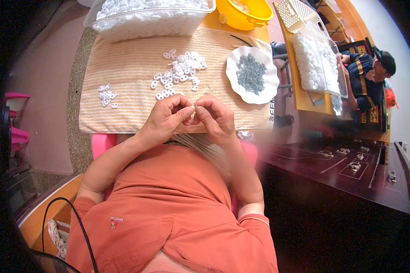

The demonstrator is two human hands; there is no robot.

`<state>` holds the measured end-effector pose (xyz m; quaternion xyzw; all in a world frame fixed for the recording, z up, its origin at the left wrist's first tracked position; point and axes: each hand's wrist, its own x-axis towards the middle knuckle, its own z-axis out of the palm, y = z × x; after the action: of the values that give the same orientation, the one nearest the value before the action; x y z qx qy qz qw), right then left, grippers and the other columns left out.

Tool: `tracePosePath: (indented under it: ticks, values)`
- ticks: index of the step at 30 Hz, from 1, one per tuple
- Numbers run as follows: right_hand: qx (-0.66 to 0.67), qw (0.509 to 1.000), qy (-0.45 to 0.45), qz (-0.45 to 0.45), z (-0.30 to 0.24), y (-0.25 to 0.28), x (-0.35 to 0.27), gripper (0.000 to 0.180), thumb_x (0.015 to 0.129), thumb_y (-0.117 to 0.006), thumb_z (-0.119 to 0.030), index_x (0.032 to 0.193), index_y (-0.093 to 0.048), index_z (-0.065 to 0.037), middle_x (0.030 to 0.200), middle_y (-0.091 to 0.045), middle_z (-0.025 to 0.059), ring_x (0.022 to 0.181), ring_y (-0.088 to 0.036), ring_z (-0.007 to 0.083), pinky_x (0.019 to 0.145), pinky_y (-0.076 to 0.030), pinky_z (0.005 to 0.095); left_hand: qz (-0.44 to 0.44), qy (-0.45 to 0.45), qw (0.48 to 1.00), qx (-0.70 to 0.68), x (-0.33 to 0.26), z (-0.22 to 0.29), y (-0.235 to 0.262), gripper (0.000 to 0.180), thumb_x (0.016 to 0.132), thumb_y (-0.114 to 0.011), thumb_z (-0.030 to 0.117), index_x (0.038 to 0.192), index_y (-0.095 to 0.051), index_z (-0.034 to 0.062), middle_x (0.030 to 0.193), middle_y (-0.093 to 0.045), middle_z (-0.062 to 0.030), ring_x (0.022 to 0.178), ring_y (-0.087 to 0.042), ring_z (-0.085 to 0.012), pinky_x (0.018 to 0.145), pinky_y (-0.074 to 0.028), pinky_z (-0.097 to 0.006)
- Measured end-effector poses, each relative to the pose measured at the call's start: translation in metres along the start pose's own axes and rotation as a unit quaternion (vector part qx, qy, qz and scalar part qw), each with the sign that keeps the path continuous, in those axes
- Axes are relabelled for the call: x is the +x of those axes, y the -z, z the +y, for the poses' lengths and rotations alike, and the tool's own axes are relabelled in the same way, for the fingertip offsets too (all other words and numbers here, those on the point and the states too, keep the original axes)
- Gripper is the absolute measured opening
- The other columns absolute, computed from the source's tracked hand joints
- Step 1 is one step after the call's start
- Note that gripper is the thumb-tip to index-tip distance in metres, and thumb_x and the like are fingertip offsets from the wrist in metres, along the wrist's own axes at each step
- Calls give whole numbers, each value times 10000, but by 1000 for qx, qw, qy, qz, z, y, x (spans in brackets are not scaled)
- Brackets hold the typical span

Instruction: Assembling small white plastic components at a workbench.

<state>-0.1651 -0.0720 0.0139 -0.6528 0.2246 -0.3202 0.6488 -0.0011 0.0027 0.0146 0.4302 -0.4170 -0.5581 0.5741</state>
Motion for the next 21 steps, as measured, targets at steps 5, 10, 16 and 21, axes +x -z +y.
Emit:
tracePosePath:
  ticks: [5,10,16,21]
  values:
    - [11,1000,-8,3,1,0,0,84,946,-516,24,1018,-557,40,873,-581,60,752,-607,105,665,-508,217,8,-4,1000,16,0,-1,0,135,943,-561,92,908,-586,-36,766,-617,-42,685,-558,-72,612,-478,-224]
    - [6,999,-20,39,0,-5,-1,81,931,-539,30,1009,-561,41,880,-578,52,766,-611,102,679,-513,213,30,-16,999,36,0,-3,-1,139,934,-571,95,906,-594,-39,771,-639,-63,689,-585,-95,618,-490,-241]
    - [-5,1000,-8,24,1,-3,-1,66,933,-534,32,993,-561,30,895,-565,44,778,-595,91,694,-493,210,35,-19,997,60,0,-3,-1,156,930,-581,106,877,-607,-38,767,-643,-60,692,-591,-95,614,-489,-249]
    - [-16,999,-20,26,1,-5,-1,58,933,-524,42,976,-558,24,876,-559,43,763,-585,90,691,-483,212,5,9,1000,11,1,-2,3,166,937,-571,111,861,-608,-31,763,-630,-39,702,-571,-71,621,-479,-231]
